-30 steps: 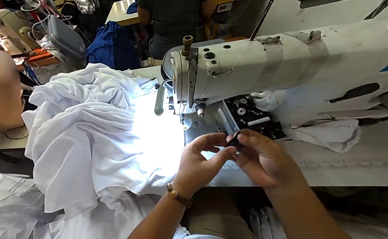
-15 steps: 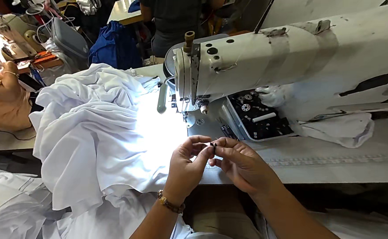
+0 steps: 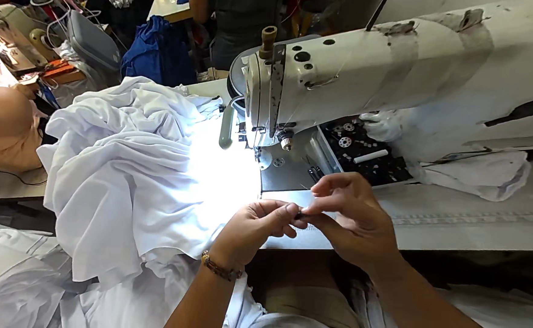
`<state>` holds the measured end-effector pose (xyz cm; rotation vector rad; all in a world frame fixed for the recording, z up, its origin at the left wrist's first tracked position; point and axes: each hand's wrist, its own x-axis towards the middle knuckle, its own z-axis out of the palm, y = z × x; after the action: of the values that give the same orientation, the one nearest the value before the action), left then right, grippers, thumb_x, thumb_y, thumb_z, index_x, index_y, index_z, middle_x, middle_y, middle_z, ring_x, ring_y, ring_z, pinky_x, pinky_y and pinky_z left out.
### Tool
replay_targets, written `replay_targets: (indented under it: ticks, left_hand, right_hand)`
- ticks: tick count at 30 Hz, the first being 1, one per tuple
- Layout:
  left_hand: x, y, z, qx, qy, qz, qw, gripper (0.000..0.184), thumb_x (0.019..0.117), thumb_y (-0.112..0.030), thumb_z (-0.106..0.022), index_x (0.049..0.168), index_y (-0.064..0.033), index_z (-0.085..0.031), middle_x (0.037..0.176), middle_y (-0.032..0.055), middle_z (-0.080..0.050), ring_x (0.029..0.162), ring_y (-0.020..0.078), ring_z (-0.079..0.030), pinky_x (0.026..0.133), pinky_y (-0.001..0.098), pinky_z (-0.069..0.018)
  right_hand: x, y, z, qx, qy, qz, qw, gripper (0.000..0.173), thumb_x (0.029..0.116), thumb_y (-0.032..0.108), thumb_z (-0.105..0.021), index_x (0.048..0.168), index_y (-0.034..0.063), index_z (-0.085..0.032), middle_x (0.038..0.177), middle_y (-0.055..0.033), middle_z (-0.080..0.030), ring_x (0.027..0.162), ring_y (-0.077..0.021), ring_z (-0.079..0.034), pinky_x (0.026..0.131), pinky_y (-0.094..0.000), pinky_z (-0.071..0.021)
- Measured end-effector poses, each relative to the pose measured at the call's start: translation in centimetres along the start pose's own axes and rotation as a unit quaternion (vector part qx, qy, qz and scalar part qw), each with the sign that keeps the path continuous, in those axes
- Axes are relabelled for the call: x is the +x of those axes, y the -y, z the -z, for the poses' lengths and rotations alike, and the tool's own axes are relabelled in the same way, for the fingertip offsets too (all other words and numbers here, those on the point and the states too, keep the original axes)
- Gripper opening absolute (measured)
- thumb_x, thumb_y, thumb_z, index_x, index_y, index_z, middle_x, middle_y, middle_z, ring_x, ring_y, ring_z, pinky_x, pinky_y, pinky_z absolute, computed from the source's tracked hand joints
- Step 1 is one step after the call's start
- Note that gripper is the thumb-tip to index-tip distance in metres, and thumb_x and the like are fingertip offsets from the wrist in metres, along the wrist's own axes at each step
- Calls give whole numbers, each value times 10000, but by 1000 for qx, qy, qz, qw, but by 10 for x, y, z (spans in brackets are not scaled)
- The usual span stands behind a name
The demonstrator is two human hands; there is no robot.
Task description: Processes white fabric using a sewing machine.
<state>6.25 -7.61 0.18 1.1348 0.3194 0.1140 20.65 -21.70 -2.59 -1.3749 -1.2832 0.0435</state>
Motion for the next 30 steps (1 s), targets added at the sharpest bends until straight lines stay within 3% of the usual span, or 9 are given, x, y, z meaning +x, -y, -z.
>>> replay_targets:
  ticks: [3, 6, 10, 14, 18, 23, 30]
  left_hand:
    - [-3, -2, 2, 26, -3, 2, 1000, 132, 1009, -76, -604, 1024, -51, -733, 880, 13, -720, 730, 38, -653, 679, 192, -553]
    - [-4, 1, 4, 41, -10, -3, 999, 89, 975, -26, -630, 986, -49, -715, 822, 7, -699, 703, 34, -630, 662, 184, -536]
    - [-4, 7, -2, 77, -45, -8, 996, 62, 984, -42, -635, 969, -47, -695, 815, 9, -677, 708, 43, -615, 664, 191, -524]
    - [-2, 13, -7, 115, -97, -33, 988, 111, 1015, -114, -600, 982, -64, -694, 810, 4, -655, 683, 41, -589, 614, 181, -489]
    - [-2, 17, -12, 127, -132, -36, 982, 120, 1022, -121, -593, 989, -70, -696, 800, 9, -648, 661, 43, -577, 589, 177, -475]
    - [-1, 21, -15, 153, -150, -35, 976, 117, 1020, -133, -606, 1016, -68, -703, 818, 28, -659, 661, 64, -585, 589, 195, -481]
    - [0, 22, -16, 150, -161, -36, 975, 134, 1027, -145, -602, 1008, -62, -705, 813, 26, -656, 671, 62, -596, 597, 199, -494]
  right_hand:
    - [0, -2, 9, -101, 26, 116, 988, 48, 964, 182, -687, 977, 199, -731, 1212, 3, -517, 1219, -85, -476, 1051, -225, -407]
    - [-1, -3, 16, -137, 39, 145, 979, 70, 966, 174, -684, 986, 184, -749, 1211, -28, -530, 1233, -127, -470, 1061, -256, -391]
    - [-5, -7, 19, -130, 41, 104, 985, 87, 974, 208, -680, 1023, 204, -752, 1217, -20, -537, 1218, -117, -483, 1047, -253, -403]
    - [-11, -1, 20, -93, 18, -22, 995, 205, 966, 265, -669, 1146, 187, -729, 1261, 19, -531, 1184, -45, -517, 1000, -188, -458]
    - [-14, 6, 13, -76, 4, -123, 989, 214, 947, 272, -657, 1085, 135, -747, 1237, 4, -553, 1092, -20, -555, 895, -148, -494]
    - [-15, 8, 4, -115, 13, -142, 983, 197, 928, 279, -651, 1013, 137, -757, 1218, -17, -577, 1053, -17, -560, 863, -138, -479]
    - [-11, 11, -1, -149, 5, -117, 982, 175, 932, 261, -647, 948, 115, -742, 1206, -55, -581, 1083, -42, -565, 897, -151, -481]
